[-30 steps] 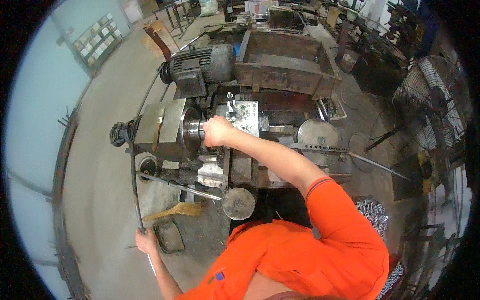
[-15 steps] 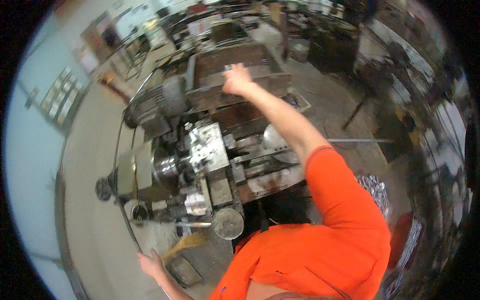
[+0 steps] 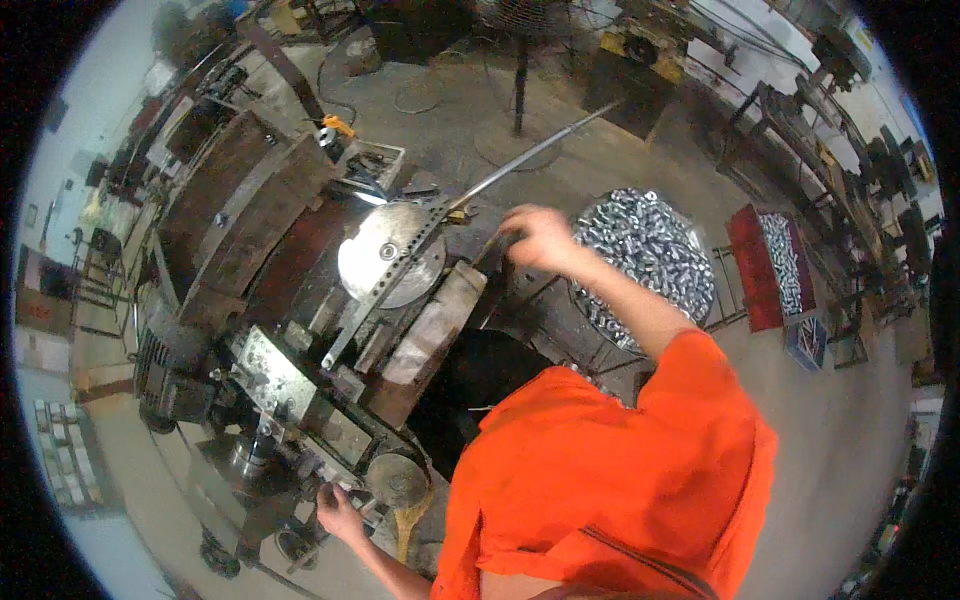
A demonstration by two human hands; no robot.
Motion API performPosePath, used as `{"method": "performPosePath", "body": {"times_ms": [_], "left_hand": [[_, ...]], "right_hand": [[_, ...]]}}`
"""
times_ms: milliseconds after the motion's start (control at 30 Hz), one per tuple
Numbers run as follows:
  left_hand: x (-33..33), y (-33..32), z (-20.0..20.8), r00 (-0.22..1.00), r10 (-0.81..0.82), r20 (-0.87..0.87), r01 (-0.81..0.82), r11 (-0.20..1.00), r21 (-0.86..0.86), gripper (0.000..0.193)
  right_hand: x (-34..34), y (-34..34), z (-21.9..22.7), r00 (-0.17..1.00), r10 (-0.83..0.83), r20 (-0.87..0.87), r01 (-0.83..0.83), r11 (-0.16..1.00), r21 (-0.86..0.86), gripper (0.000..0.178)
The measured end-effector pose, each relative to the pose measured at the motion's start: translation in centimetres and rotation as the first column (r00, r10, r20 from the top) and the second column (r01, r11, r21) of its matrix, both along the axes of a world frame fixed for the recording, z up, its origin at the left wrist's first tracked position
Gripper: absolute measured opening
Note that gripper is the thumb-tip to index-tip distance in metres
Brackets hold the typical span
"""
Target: The person operates a metal turning machine, repeatedly inserting small metal pieces into the chuck and using a long metal rod to adjust the machine. The person handles the metal pieces one at a time and moves them between the machine and a nearby container.
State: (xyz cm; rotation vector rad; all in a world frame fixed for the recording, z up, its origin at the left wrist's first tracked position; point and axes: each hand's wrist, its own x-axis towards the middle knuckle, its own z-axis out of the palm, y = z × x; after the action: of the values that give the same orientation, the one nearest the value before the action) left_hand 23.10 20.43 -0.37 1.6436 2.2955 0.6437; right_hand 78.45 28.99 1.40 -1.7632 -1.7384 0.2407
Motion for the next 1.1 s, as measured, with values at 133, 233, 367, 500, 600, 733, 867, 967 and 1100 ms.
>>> {"method": "performPosePath", "body": {"times_ms": [133,233,367,500,600,733,867,967,1100], "left_hand": [[1.1,0.0,1.1,0.998,0.02,-0.066,-0.024,0.998,-0.064,0.023],[1.0,0.3,0.9,0.995,0.036,-0.091,-0.039,0.999,-0.029,0.024],[0.1,-0.1,0.0,0.98,0.074,-0.183,-0.078,0.997,-0.011,0.028],[-1.1,0.3,-0.8,0.996,0.067,-0.061,-0.072,0.993,-0.09,0.028],[-0.3,0.2,-0.3,0.986,0.076,-0.151,-0.084,0.995,-0.047,0.029],[-1.1,0.3,-0.6,0.979,0.109,-0.171,-0.125,0.989,-0.085,0.031],[-1.1,0.2,-0.6,0.986,0.115,-0.12,-0.125,0.989,-0.079,0.032],[0.0,0.1,-0.1,0.978,0.127,-0.166,-0.133,0.991,-0.022,0.032],[-0.9,-0.2,-1.2,0.984,0.129,-0.122,-0.127,0.992,0.021,0.029]], "right_hand": [[13.0,-4.1,-3.7,0.822,-0.448,0.352,0.529,0.83,-0.178,0.037],[18.7,-3.4,-6.5,0.783,-0.483,0.391,0.619,0.662,-0.422,0.041],[18.4,-2.1,-5.6,0.744,-0.452,0.492,0.668,0.477,-0.572,0.046],[18.3,-1.8,-5.1,0.726,-0.381,0.572,0.686,0.468,-0.558,0.042],[19.3,-2.0,-6.3,0.699,-0.361,0.617,0.704,0.5,-0.505,0.04],[19.2,-1.6,-6.4,0.73,-0.322,0.602,0.665,0.536,-0.519,0.043],[18.4,-1.8,-4.5,0.79,-0.27,0.551,0.608,0.467,-0.642,0.048],[18.6,-2.3,-4.7,0.781,-0.263,0.566,0.615,0.484,-0.623,0.048],[18.3,-3.0,-3.8,0.754,-0.353,0.553,0.651,0.51,-0.562,0.049]]}}
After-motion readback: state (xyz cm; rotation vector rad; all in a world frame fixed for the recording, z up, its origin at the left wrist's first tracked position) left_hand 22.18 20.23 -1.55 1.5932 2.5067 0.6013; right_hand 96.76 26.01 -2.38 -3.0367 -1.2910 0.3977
